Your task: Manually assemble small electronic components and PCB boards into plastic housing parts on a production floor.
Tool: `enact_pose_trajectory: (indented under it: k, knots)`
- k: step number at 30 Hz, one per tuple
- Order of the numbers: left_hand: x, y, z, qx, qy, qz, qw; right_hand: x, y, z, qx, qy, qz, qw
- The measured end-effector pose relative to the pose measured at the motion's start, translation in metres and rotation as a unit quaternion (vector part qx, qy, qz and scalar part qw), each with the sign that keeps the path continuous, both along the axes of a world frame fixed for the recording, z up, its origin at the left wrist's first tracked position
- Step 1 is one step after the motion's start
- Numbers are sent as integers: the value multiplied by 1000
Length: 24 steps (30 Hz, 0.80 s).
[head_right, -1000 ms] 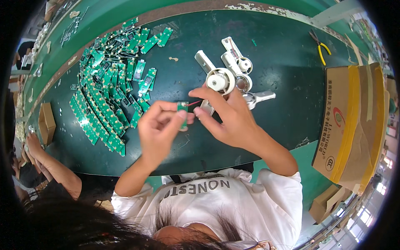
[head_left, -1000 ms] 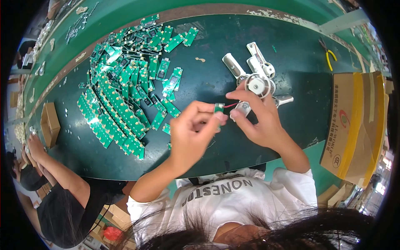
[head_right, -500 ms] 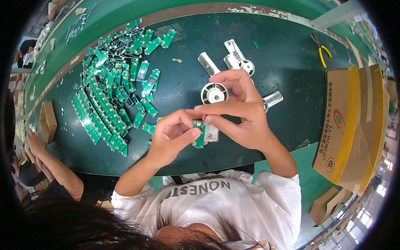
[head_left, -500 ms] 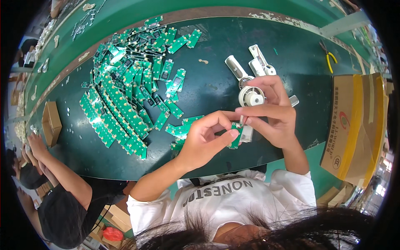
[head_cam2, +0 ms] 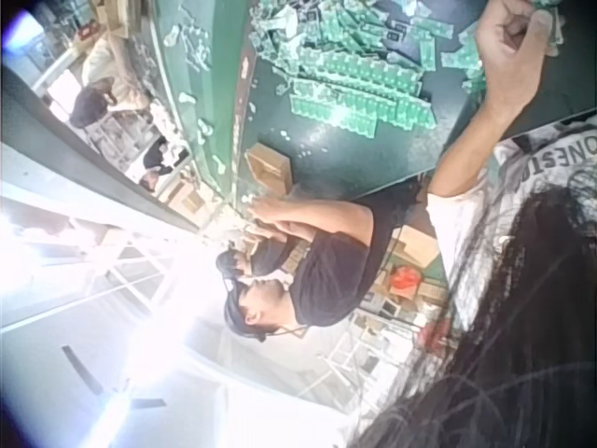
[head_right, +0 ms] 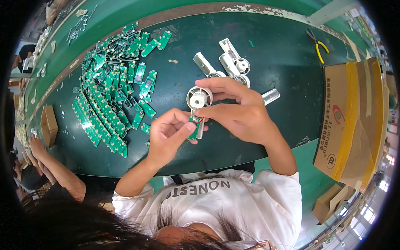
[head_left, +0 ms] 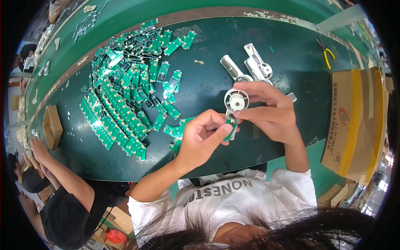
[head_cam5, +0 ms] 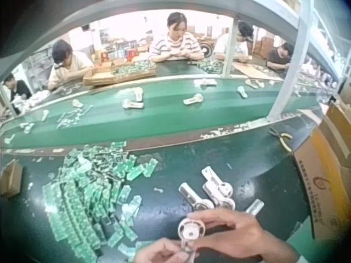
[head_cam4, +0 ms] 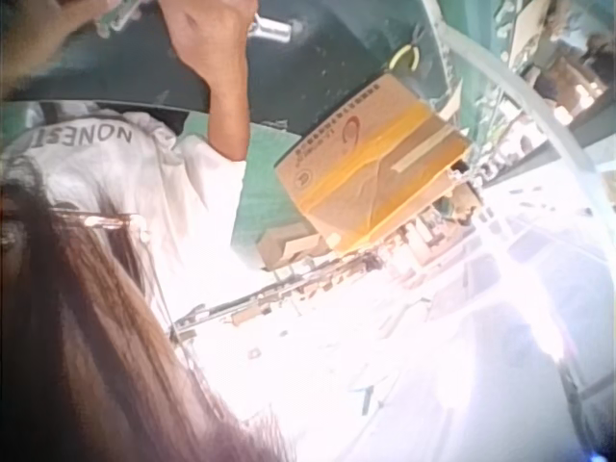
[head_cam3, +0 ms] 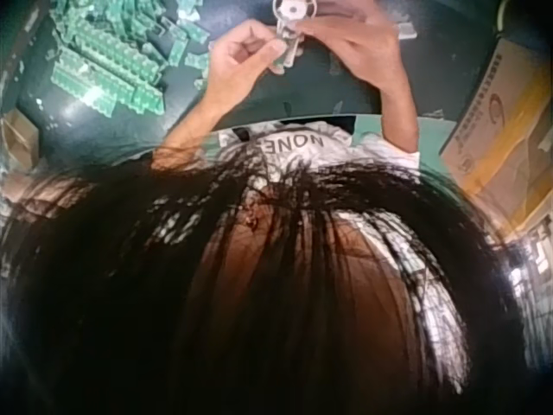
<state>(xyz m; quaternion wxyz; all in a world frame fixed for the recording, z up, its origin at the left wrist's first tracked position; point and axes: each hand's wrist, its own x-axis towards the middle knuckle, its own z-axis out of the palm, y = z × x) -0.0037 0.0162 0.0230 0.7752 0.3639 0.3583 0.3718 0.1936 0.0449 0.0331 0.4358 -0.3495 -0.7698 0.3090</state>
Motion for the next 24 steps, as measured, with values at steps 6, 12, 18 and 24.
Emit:
enact_pose_trajectory:
  k: [6,12,18,24]
  knots:
    - [5,-6,-16,72,15,101,992,-7,-4,-3,41,-19,-15,999]
    - [0,-2,-16,23,-24,108,994,-13,-7,-6,40,2,-41,998]
    - [0,0,-13,81,20,93,992,-12,-6,-4,56,3,-38,998]
    - [4,-1,-15,68,-29,100,992,-11,-8,-6,50,25,-44,997]
